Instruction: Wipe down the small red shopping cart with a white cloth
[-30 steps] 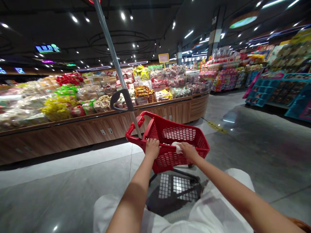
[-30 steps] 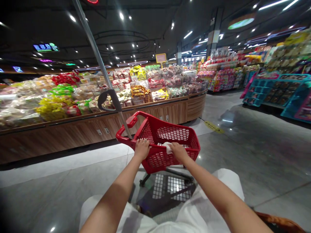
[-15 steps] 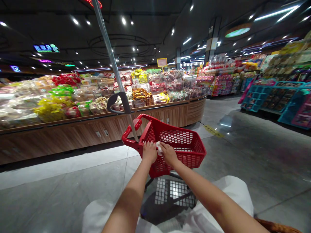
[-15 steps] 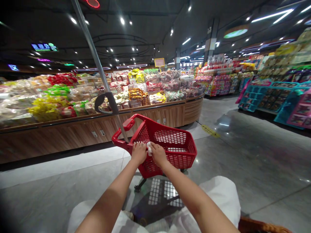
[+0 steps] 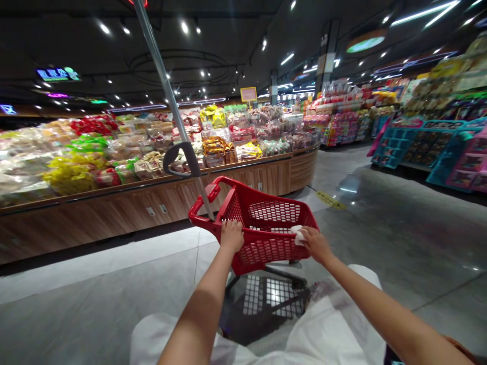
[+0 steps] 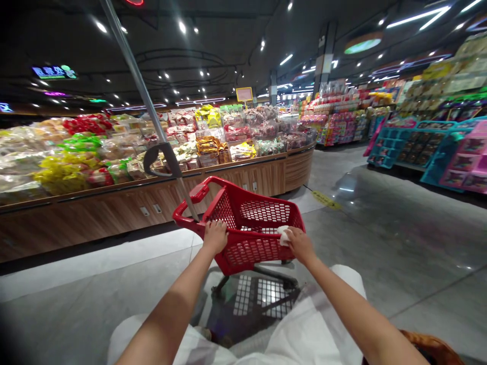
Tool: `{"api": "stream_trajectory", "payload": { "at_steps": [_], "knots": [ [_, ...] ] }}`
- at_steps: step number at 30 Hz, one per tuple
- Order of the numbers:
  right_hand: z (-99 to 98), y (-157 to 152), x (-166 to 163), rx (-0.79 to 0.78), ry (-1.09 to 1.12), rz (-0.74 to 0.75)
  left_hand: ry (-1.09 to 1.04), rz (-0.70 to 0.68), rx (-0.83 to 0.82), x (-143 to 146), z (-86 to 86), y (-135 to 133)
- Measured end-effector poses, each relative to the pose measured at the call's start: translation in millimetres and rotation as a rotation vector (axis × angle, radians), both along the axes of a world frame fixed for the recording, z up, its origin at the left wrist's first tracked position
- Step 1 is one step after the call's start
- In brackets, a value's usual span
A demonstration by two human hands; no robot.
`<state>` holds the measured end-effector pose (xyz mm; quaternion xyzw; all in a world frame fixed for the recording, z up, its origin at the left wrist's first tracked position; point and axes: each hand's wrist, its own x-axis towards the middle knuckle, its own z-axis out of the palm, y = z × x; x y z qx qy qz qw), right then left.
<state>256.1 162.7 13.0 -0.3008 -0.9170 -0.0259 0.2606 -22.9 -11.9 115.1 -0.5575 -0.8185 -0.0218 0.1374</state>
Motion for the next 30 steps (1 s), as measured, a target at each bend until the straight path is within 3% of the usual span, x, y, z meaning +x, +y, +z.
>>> {"api": "stream_trajectory", "payload": {
  "at_steps": [3,9,12,15,20,24,27,30],
  "knots": [
    [7.3,-13,-19,-0.028,0.033,0.009,0.002,0.008,0.033,6,-2.1,3],
    [39.0,-82,-150,-0.108,0.132,0.222,-0.014,-0.004,0.043,13,-5.5,2],
    [44.6,-99,-179,-0.111,0.177,0.207,-0.02,-0.041,0.024,10,-4.0,-5],
    [36.8,-87,-153,-0.076,0.091,0.231,-0.035,-0.12,-0.003,2,1.0,-17],
    [6.1,-35,-48,-0.003,0.016,0.149,-0.057,-0.294,0.09,-26,17.6,-51],
    [-11.4,-5,6,0.017,0.077,0.019,0.023,-0.114,0.378,-59,43.1,-72],
    [-12.0,-12,-5,0.006,0.127,0.02,0.05,0.043,0.467,-78,61.0,-65],
    [1.7,-46,-60,-0.012,0.181,0.164,0.02,0.019,0.218,-85,66.7,-46]
  ]
}}
